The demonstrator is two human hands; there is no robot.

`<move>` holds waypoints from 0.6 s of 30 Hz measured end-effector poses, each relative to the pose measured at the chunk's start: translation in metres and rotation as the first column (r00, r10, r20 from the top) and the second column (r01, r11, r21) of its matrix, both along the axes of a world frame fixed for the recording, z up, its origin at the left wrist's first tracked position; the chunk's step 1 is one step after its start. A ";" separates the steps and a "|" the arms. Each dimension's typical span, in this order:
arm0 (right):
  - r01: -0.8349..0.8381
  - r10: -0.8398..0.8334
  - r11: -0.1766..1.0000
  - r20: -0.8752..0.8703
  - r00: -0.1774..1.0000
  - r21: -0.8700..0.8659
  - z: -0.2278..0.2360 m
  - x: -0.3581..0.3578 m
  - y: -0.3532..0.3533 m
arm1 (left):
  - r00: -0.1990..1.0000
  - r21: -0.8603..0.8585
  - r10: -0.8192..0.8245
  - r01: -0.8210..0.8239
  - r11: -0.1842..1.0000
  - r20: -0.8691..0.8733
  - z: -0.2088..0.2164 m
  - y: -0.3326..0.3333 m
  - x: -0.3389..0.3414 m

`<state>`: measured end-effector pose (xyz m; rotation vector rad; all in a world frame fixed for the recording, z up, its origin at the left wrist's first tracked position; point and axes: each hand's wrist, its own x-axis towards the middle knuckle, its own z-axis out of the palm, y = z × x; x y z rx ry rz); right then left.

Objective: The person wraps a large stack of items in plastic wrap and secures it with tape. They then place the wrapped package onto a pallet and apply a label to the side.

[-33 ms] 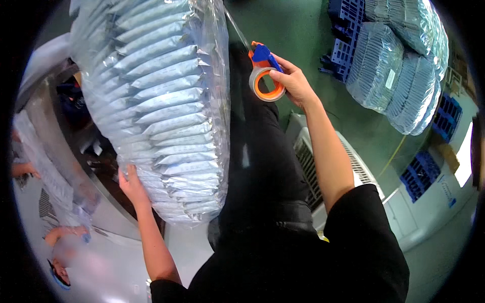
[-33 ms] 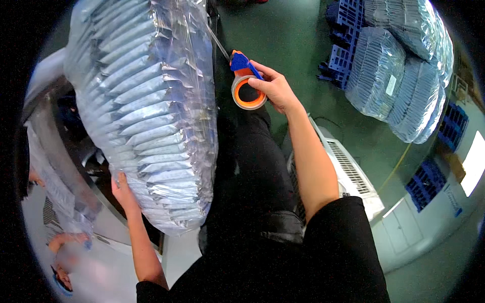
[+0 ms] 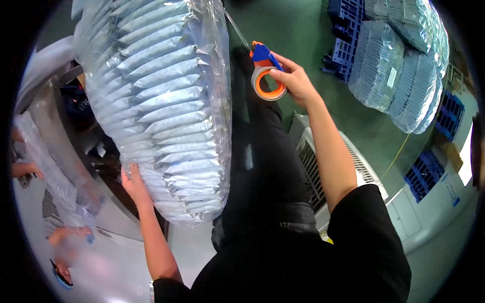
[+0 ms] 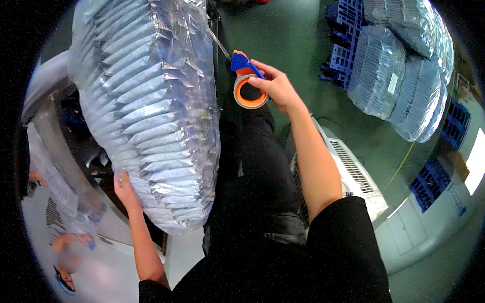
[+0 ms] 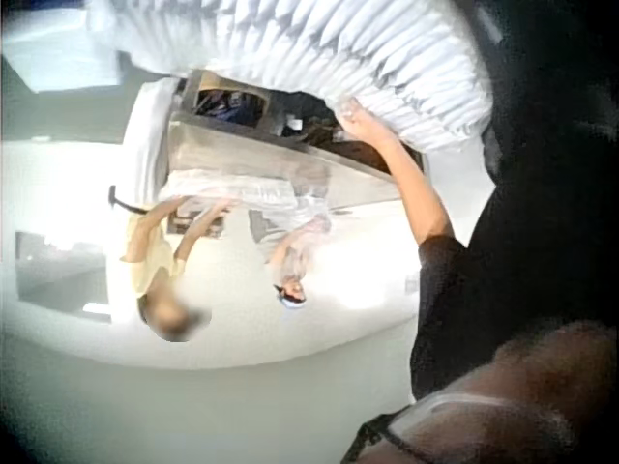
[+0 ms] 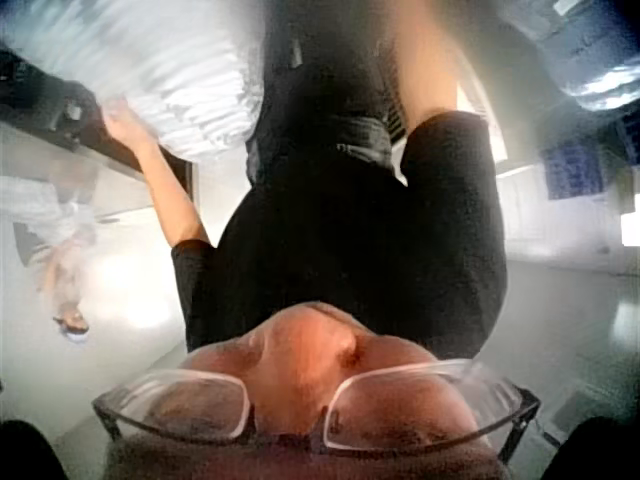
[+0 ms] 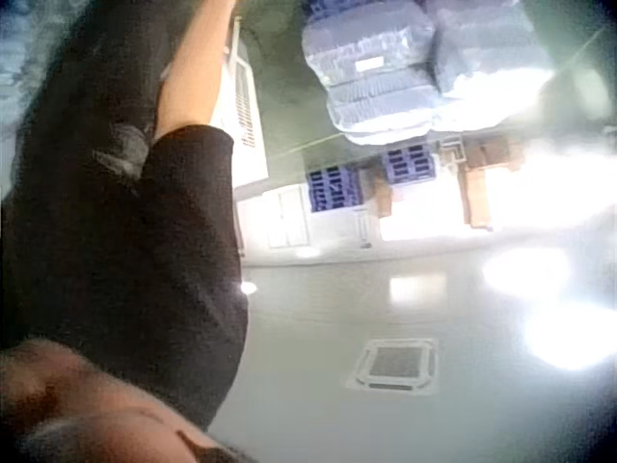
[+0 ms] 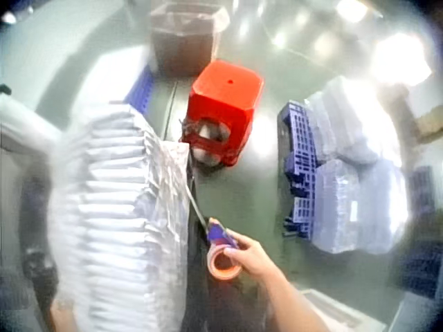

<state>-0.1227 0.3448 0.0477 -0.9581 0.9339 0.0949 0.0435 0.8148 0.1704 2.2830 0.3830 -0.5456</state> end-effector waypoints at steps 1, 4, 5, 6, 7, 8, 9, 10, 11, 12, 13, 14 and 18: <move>-0.035 0.035 0.998 0.002 0.999 -0.049 0.007 -0.001 -0.010 | 1.000 -0.020 -0.020 0.020 1.000 0.011 0.006 -0.010 -0.001; -0.173 0.172 0.955 -0.028 0.985 -0.239 0.037 0.001 -0.038 | 0.888 0.277 -0.269 0.170 0.946 0.373 0.035 -0.055 -0.009; -0.237 0.231 0.930 -0.054 0.971 -0.281 0.045 0.003 -0.047 | 0.809 0.255 -0.350 0.255 0.933 0.472 0.055 -0.084 -0.018; -0.308 0.299 0.899 -0.078 0.951 -0.312 0.049 0.005 -0.055 | 0.714 0.253 -0.415 0.329 0.910 0.563 0.074 -0.115 -0.033; -0.364 0.357 0.845 -0.093 0.930 -0.392 0.052 0.005 -0.061 | 0.760 0.034 -0.414 0.460 0.887 0.501 0.080 -0.141 -0.052; -0.450 0.440 0.656 -0.178 0.880 -0.606 0.045 0.003 -0.066 | 0.791 -0.190 -0.424 0.544 0.817 0.441 0.082 -0.169 -0.070; -0.496 0.474 0.602 -0.220 0.852 -0.626 0.049 0.007 -0.068 | 0.811 -0.276 -0.480 0.572 0.773 0.336 0.078 -0.204 -0.084; -0.541 0.506 0.543 -0.264 0.821 -0.642 0.056 0.014 -0.071 | 0.892 -0.469 -0.430 0.443 0.764 0.141 0.066 -0.241 -0.097; -0.600 0.558 0.516 -0.291 0.777 -0.611 0.064 0.022 -0.075 | 0.947 -0.540 -0.319 0.253 0.803 -0.030 0.051 -0.270 -0.105; -0.651 0.601 0.488 -0.317 0.733 -0.581 0.073 0.032 -0.081 | 0.957 -0.579 -0.209 0.055 0.814 -0.203 0.033 -0.294 -0.107; -0.702 0.645 0.450 -0.343 0.683 -0.552 0.079 0.045 -0.089 | 0.972 -0.573 -0.111 -0.028 0.819 -0.206 0.019 -0.316 -0.102; -0.754 0.727 0.369 -0.336 0.598 -0.543 0.082 0.061 -0.099 | 0.977 -0.569 -0.017 -0.109 0.815 -0.212 0.009 -0.330 -0.097; -0.858 0.926 0.089 -0.275 0.258 -0.506 0.050 0.121 -0.135 | 0.670 -0.086 -0.428 0.591 0.802 0.607 0.048 -0.331 -0.037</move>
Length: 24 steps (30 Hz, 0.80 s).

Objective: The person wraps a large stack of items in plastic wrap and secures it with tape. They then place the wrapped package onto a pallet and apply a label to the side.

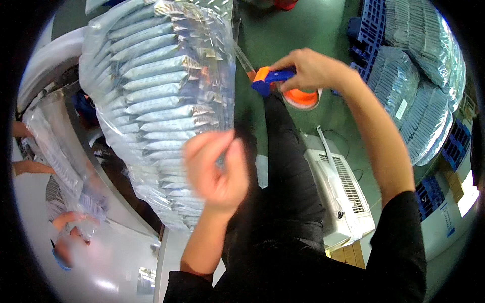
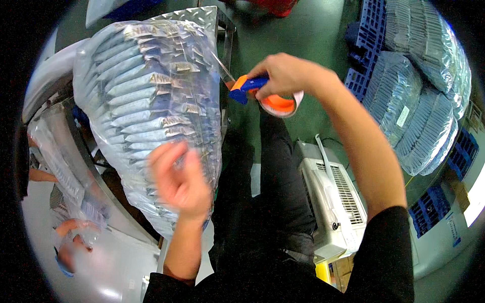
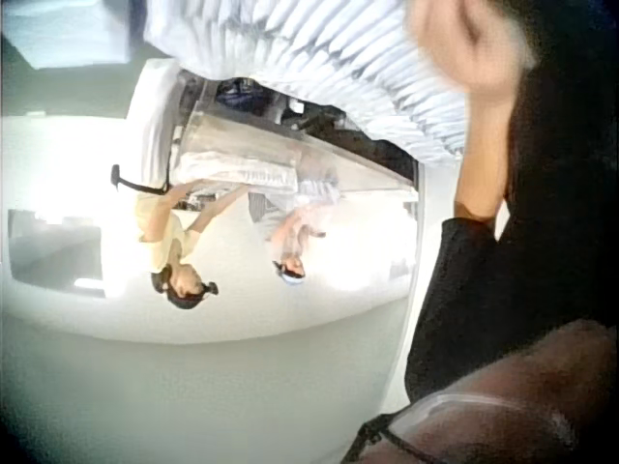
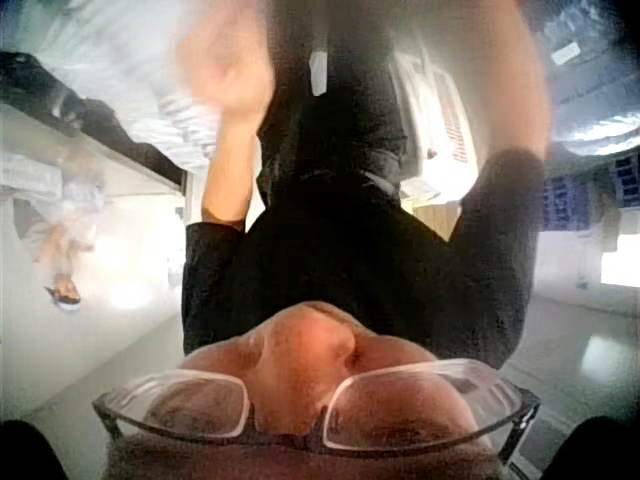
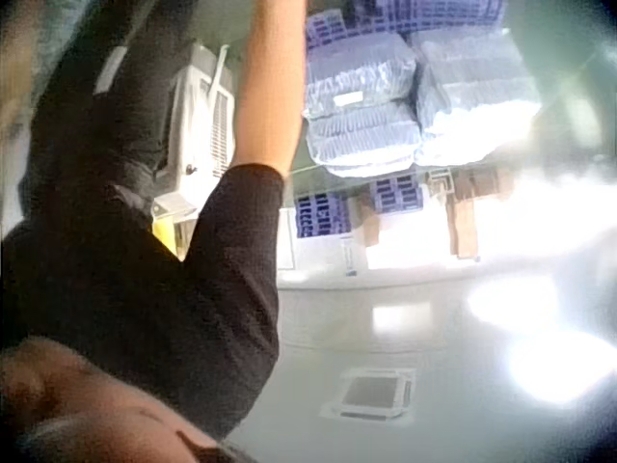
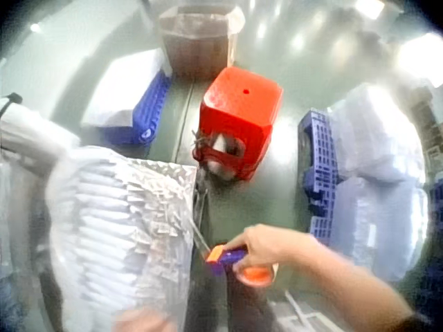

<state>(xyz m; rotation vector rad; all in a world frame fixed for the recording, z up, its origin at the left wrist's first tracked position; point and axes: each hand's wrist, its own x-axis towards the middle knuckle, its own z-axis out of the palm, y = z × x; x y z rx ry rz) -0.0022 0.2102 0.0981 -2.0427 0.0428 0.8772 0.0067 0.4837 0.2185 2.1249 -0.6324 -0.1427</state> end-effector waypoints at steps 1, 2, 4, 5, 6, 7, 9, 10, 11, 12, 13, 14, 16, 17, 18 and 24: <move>-0.079 0.084 0.996 -0.103 0.991 0.049 0.005 0.023 -0.004 | 0.993 0.060 -0.032 0.025 0.998 0.117 0.013 0.014 0.012; -0.144 0.161 0.985 -0.199 0.967 0.097 0.011 0.044 -0.007 | 0.966 0.232 -0.096 0.039 0.972 0.241 0.030 0.023 0.029; -0.262 0.314 0.940 -0.251 0.916 0.219 -0.018 0.072 -0.003 | 0.970 0.432 -0.148 0.053 0.901 0.191 0.025 0.032 0.049; -0.275 0.368 0.907 -0.280 0.887 0.320 -0.029 0.085 0.002 | 0.970 0.542 -0.193 0.084 0.837 0.149 0.015 0.034 0.055; -0.277 0.419 0.867 -0.307 0.854 0.413 -0.042 0.097 0.007 | 0.967 0.636 -0.234 0.119 0.762 0.098 0.000 0.039 0.060; -0.302 0.472 0.819 -0.275 0.838 0.487 -0.058 0.107 0.014 | 0.976 0.649 -0.205 0.113 0.753 0.067 -0.017 0.048 0.057; -0.241 0.518 0.767 -0.352 0.779 0.595 -0.089 0.119 0.028 | 0.975 0.630 -0.189 0.076 0.773 0.115 -0.029 0.053 0.055; -0.230 0.541 0.754 -0.385 0.747 0.615 -0.096 0.124 0.032 | 0.974 0.620 -0.179 0.055 0.783 0.139 -0.031 0.054 0.055; -0.226 0.556 0.744 -0.395 0.732 0.629 -0.101 0.127 0.034 | 0.972 0.627 -0.188 0.058 0.777 0.142 -0.029 0.055 0.054; -0.220 0.567 0.735 -0.404 0.717 0.641 -0.105 0.130 0.033 | 0.969 0.628 -0.201 0.066 0.776 0.146 -0.029 0.056 0.053; -0.212 0.576 0.727 -0.413 0.705 0.652 -0.107 0.130 0.034 | 0.965 0.628 -0.217 0.076 0.775 0.150 -0.029 0.055 0.053; -0.291 0.666 0.692 -0.430 0.609 0.660 -0.109 0.128 0.041 | 0.961 0.630 -0.228 0.080 0.773 0.159 -0.030 0.055 0.052; -0.493 0.830 0.557 -0.423 0.363 0.669 -0.109 0.115 0.068 | 0.959 0.628 -0.233 0.083 0.774 0.160 -0.033 0.057 0.054; -0.605 0.901 0.422 -0.384 0.201 0.675 -0.110 0.104 0.087 | 0.959 0.624 -0.234 0.086 0.777 0.160 -0.033 0.057 0.053; -0.511 0.918 0.394 -0.352 0.182 0.764 -0.119 0.078 0.100 | 0.958 0.621 -0.238 0.087 0.779 0.163 -0.033 0.058 0.054; 0.518 0.118 0.499 -0.647 0.753 0.695 -0.105 -0.056 0.036 | 0.965 0.620 -0.208 0.067 0.782 0.158 -0.031 0.060 0.049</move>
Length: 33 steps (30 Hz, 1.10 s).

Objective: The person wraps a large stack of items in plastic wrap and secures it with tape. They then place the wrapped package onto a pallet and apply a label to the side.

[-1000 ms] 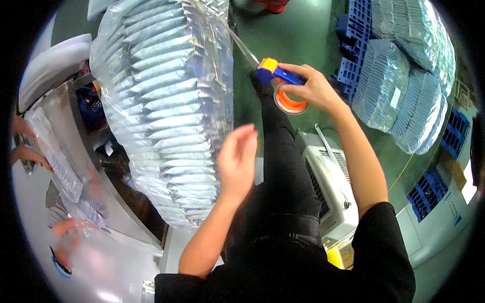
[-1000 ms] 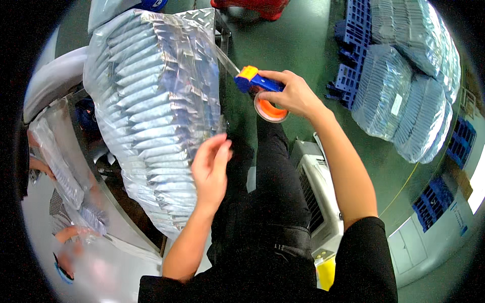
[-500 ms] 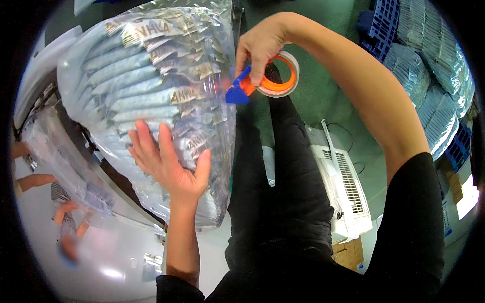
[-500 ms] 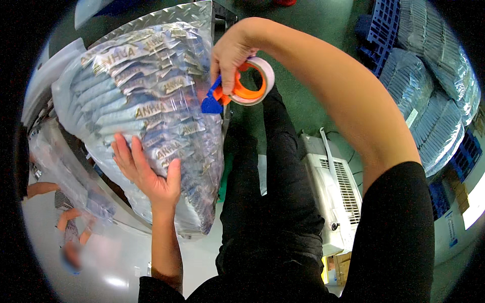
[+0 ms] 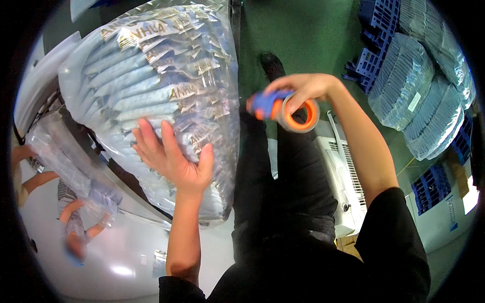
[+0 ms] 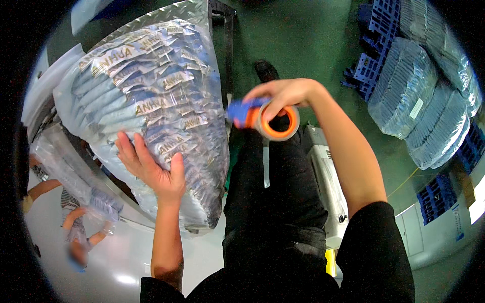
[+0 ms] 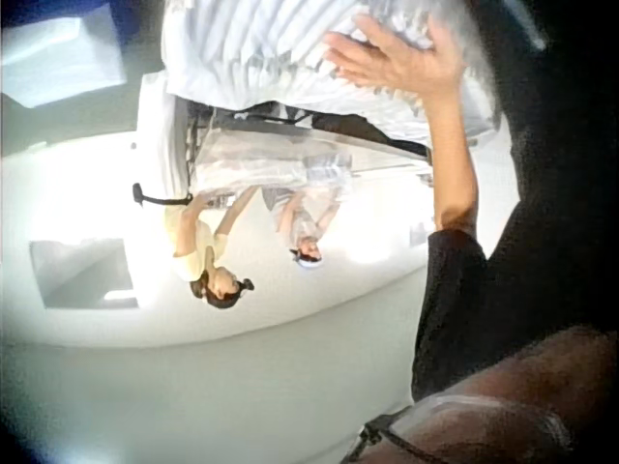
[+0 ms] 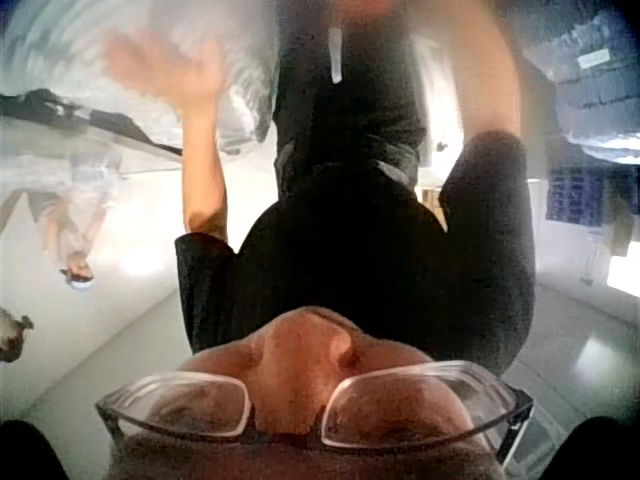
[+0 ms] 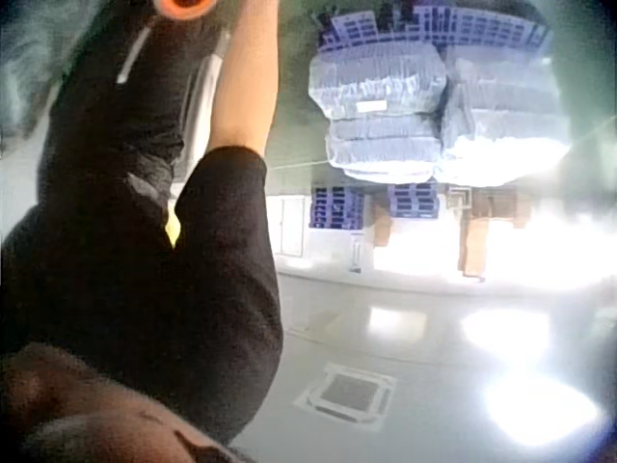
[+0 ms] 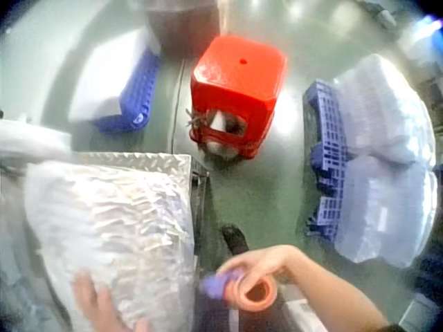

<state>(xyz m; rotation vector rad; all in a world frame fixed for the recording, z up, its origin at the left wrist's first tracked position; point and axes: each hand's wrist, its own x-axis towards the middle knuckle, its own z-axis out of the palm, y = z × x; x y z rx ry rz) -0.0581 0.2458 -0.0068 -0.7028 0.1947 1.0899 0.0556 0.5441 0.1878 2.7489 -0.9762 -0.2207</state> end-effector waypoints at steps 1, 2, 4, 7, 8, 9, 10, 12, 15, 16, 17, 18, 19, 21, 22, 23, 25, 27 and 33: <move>0.356 -0.347 0.932 -0.111 0.931 0.073 0.013 -0.009 -0.011 | 1.000 0.003 0.009 -0.009 1.000 0.005 0.000 0.000 -0.001; 0.563 -0.568 0.822 -0.176 0.804 -0.085 0.032 -0.016 -0.014 | 1.000 0.002 0.023 -0.023 1.000 0.013 -0.002 0.001 -0.003; 0.882 -0.872 0.466 -0.207 0.445 -0.070 0.032 -0.011 0.010 | 1.000 -0.016 0.007 -0.007 1.000 0.030 -0.005 -0.007 0.000; 0.975 -0.923 0.221 -0.319 0.217 0.023 0.027 0.016 0.070 | 0.998 -0.031 0.011 -0.009 0.999 0.057 -0.004 -0.008 -0.002; 0.978 -0.903 0.197 -0.375 0.209 0.071 0.037 0.022 0.091 | 0.998 -0.040 0.015 -0.013 0.999 0.058 -0.003 -0.006 -0.003; 0.981 -0.904 0.165 -0.382 0.192 0.101 0.045 0.023 0.108 | 0.998 -0.054 0.016 -0.013 0.998 0.056 -0.004 -0.005 -0.003; 0.982 -0.902 0.139 -0.393 0.180 0.131 0.064 0.022 0.121 | 0.998 -0.066 0.022 -0.019 0.998 0.054 -0.001 -0.003 -0.004; 0.966 -0.890 0.210 -0.381 0.252 0.148 0.113 0.004 0.134 | 0.993 -0.241 0.096 -0.109 0.964 -0.063 0.007 0.003 -0.006; 0.908 -0.904 0.418 -0.082 0.420 0.038 0.187 -0.036 0.149 | 0.901 -0.630 0.045 -0.336 0.700 -0.431 0.048 0.003 -0.027; 0.924 -0.923 0.382 -0.040 0.382 0.000 0.220 -0.050 0.155 | 0.875 -0.683 -0.055 -0.335 0.649 -0.481 0.072 0.008 -0.046; 0.935 -0.936 0.352 -0.008 0.352 -0.043 0.249 -0.060 0.161 | 0.840 -0.729 -0.159 -0.338 0.595 -0.519 0.095 0.013 -0.069; 0.946 -0.948 0.315 0.023 0.318 -0.080 0.277 -0.073 0.171 | 0.797 -0.768 -0.267 -0.341 0.542 -0.541 0.120 0.020 -0.093; 0.951 -0.950 0.292 0.084 0.301 -0.097 0.295 -0.086 0.182 | 0.811 -0.776 -0.258 -0.332 0.536 -0.525 0.140 0.026 -0.116; 0.966 -0.945 0.231 0.208 0.252 -0.118 0.326 -0.112 0.202 | 0.834 -0.758 -0.221 -0.307 0.575 -0.506 0.172 0.043 -0.151; 0.964 -0.924 0.230 0.281 0.260 -0.133 0.342 -0.126 0.210 | 0.842 -0.730 -0.193 -0.296 0.616 -0.504 0.181 0.052 -0.165; 0.962 -0.900 0.229 0.344 0.267 -0.148 0.353 -0.140 0.219 | 0.798 -0.684 -0.133 -0.403 0.609 -0.588 0.194 0.057 -0.177; 0.973 -0.845 0.197 0.482 0.232 -0.122 0.374 -0.163 0.233 | 0.801 -0.676 -0.164 -0.354 0.647 -0.576 0.199 0.074 -0.184; 0.957 -0.770 0.181 0.573 0.281 -0.227 0.387 -0.189 0.246 | 0.838 -0.681 -0.174 -0.281 0.677 -0.518 0.207 0.084 -0.191; 0.861 -0.645 -0.168 0.714 0.272 -0.480 0.402 -0.244 0.283 | 0.851 -0.616 -0.335 0.017 0.787 -0.404 0.217 0.095 -0.232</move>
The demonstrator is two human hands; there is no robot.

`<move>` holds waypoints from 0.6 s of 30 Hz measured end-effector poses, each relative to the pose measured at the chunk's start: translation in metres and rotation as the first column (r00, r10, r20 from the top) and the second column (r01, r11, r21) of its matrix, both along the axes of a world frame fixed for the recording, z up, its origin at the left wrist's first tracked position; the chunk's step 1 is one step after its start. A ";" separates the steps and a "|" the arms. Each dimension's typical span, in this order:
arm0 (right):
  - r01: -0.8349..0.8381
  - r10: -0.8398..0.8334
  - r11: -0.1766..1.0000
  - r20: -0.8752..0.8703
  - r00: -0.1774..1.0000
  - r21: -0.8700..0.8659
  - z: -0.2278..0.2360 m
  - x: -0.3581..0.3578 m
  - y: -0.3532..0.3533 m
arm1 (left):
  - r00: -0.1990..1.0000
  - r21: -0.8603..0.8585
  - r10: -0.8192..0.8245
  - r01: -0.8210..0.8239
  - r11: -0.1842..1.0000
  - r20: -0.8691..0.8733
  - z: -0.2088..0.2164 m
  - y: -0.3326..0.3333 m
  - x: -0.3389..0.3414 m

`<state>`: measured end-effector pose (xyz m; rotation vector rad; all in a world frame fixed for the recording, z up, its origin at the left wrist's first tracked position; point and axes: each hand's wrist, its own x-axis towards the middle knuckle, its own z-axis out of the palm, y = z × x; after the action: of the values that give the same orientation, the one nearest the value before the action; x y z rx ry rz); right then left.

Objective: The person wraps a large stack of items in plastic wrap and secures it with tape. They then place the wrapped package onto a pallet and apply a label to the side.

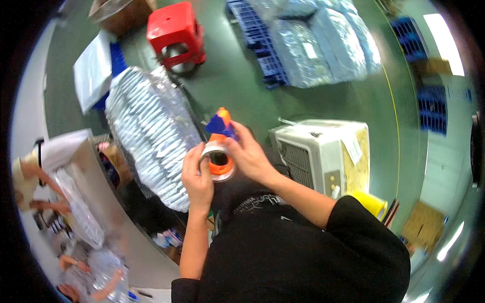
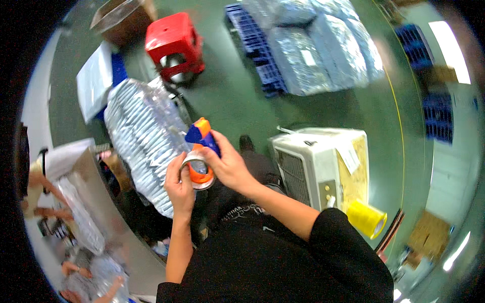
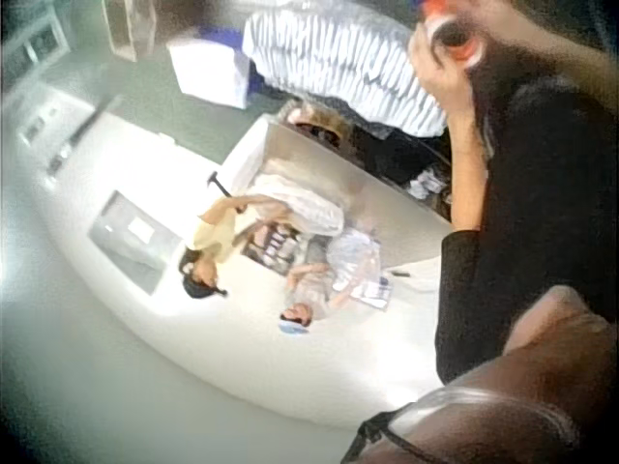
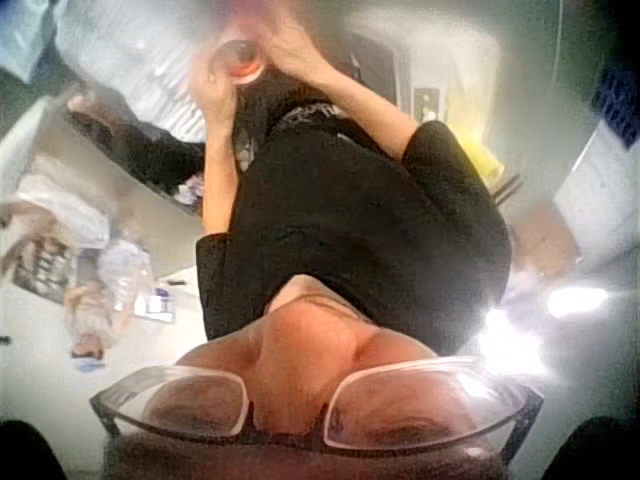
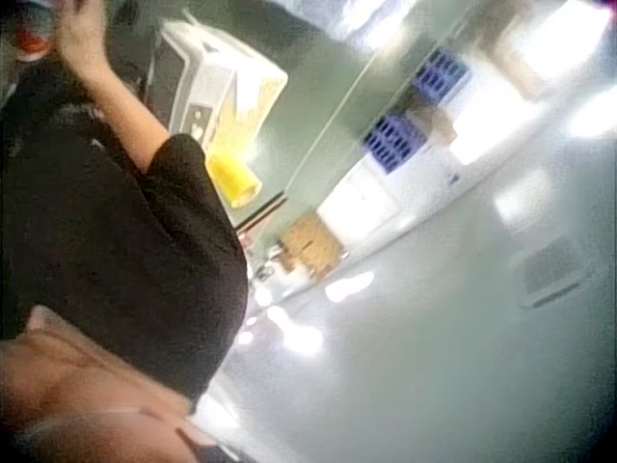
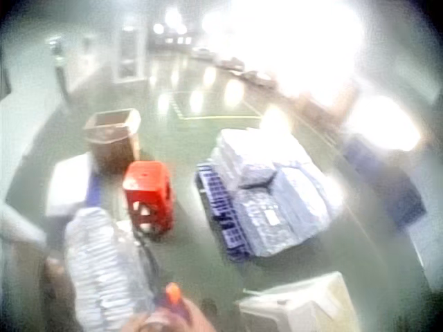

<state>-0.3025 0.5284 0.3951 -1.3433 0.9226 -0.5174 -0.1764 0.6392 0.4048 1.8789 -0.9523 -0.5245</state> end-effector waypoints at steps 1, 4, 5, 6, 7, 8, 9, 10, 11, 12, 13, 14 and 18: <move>0.022 -0.024 0.999 -0.043 0.999 -0.048 0.007 -0.009 0.000 | 0.999 0.000 -0.033 0.033 0.999 -0.032 -0.003 0.001 -0.007; 0.107 -0.129 0.985 -0.162 0.978 -0.137 -0.005 -0.034 0.001 | 0.986 -0.009 -0.022 0.020 1.000 -0.166 -0.009 0.005 -0.024; 0.138 -0.182 0.971 -0.222 0.958 -0.197 -0.016 -0.045 -0.001 | 0.975 -0.016 0.000 -0.003 1.000 -0.224 -0.011 0.003 -0.030; 0.198 -0.228 0.970 -0.247 0.942 -0.142 -0.016 -0.064 -0.007 | 0.959 -0.045 0.012 -0.026 0.999 -0.284 -0.006 -0.005 -0.040; 0.264 -0.277 0.961 -0.264 0.924 -0.083 -0.017 -0.084 -0.014 | 0.953 -0.062 0.006 -0.026 0.998 -0.303 -0.002 -0.017 -0.052; 0.341 -0.346 0.938 -0.220 0.912 -0.064 -0.025 -0.111 -0.021 | 0.930 -0.052 -0.028 0.010 0.999 -0.367 -0.003 -0.031 -0.065; 0.407 -0.407 0.913 -0.174 0.897 -0.042 -0.039 -0.137 -0.023 | 0.903 -0.037 -0.050 0.038 0.999 -0.426 -0.006 -0.042 -0.076; 0.498 -0.493 0.867 -0.121 0.862 0.011 -0.048 -0.161 -0.020 | 0.896 -0.012 -0.152 0.161 0.987 -0.417 -0.005 -0.054 -0.085; 0.576 -0.574 0.815 -0.040 0.818 0.065 -0.075 -0.188 -0.012 | 0.872 0.015 -0.258 0.290 0.957 -0.416 -0.007 -0.072 -0.098; 0.598 -0.603 0.790 -0.007 0.798 0.137 -0.071 -0.215 -0.009 | 0.841 0.002 -0.295 0.332 0.943 -0.453 -0.010 -0.086 -0.116; 0.634 -0.640 0.759 -0.004 0.768 0.150 -0.054 -0.241 -0.006 | 0.784 0.013 -0.336 0.402 0.916 -0.522 -0.018 -0.098 -0.128; 0.695 -0.716 0.676 -0.002 0.698 0.247 -0.044 -0.269 0.002 | 0.754 -0.007 -0.376 0.443 0.897 -0.539 -0.026 -0.114 -0.148; 0.931 -0.966 0.254 0.024 0.257 0.263 -0.015 -0.358 0.040 | 0.662 0.019 -0.634 0.698 0.716 -0.400 -0.046 -0.169 -0.252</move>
<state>-0.6607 0.5688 0.3805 -0.3334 1.5673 -1.4411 -0.4286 0.4706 0.3584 1.4298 -1.3669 -1.3990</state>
